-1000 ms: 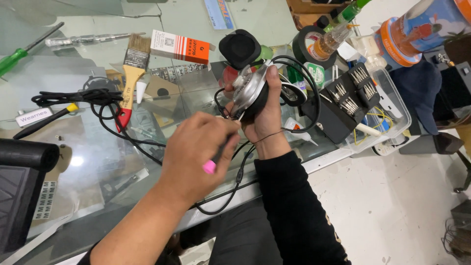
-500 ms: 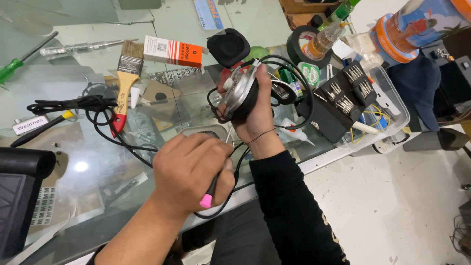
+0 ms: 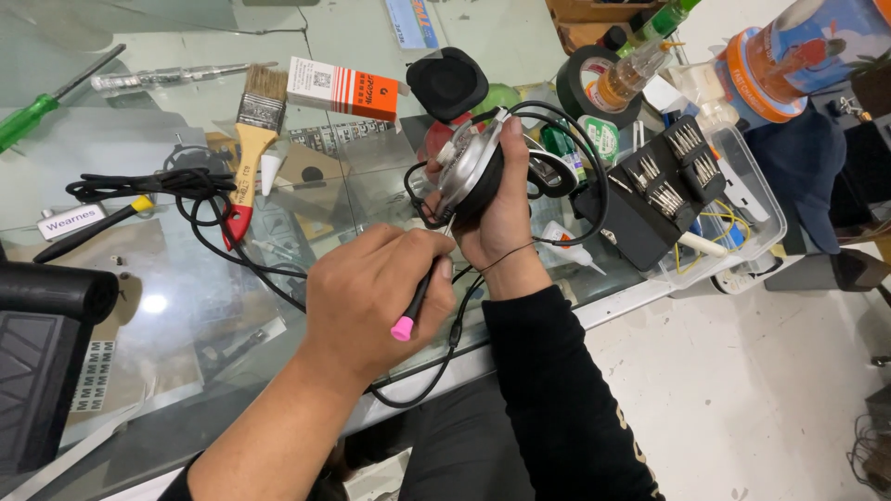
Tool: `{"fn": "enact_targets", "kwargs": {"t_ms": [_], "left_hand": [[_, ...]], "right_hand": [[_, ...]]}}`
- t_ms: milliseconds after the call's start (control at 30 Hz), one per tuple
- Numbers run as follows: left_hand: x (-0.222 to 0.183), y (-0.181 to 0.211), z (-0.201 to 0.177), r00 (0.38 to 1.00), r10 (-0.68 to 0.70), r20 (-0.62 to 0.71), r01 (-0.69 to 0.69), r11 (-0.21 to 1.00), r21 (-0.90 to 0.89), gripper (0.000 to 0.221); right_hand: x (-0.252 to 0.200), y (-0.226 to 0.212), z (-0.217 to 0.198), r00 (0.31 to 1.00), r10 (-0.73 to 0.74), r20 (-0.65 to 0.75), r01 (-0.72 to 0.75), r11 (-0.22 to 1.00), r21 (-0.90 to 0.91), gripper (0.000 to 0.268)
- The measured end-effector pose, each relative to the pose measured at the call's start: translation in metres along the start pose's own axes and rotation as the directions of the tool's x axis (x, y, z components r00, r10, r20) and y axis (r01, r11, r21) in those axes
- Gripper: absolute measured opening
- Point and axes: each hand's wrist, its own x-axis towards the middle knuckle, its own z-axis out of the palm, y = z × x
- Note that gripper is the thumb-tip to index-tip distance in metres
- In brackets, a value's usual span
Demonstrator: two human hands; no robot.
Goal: Attaching a replacement earpad to a headset by tucking the fabric edge into the mounting groove using a small tool.
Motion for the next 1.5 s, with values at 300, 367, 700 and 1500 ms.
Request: {"fn": "enact_targets", "kwargs": {"t_ms": [300,367,700,1500], "left_hand": [[-0.002,0.000,0.002,0.974,-0.166,0.153,0.182,0.979,-0.096,0.012],[-0.002,0.001,0.000,0.974,-0.179,0.140,0.194,0.975,-0.109,0.016],[-0.002,-0.013,-0.001,0.917,-0.367,0.159,0.386,0.916,-0.112,0.051],[0.013,-0.029,-0.014,0.513,-0.844,0.153,0.654,0.270,-0.707,0.024]], "right_hand": [[0.005,0.004,-0.009,0.968,-0.097,0.230,0.087,0.995,0.054,0.059],[0.002,0.005,-0.006,0.966,-0.114,0.233,0.108,0.993,0.037,0.060],[0.005,0.010,-0.025,0.992,-0.122,-0.012,0.066,0.617,-0.784,0.121],[-0.006,0.016,-0.016,0.761,-0.499,0.415,0.582,0.807,-0.097,0.043]]}}
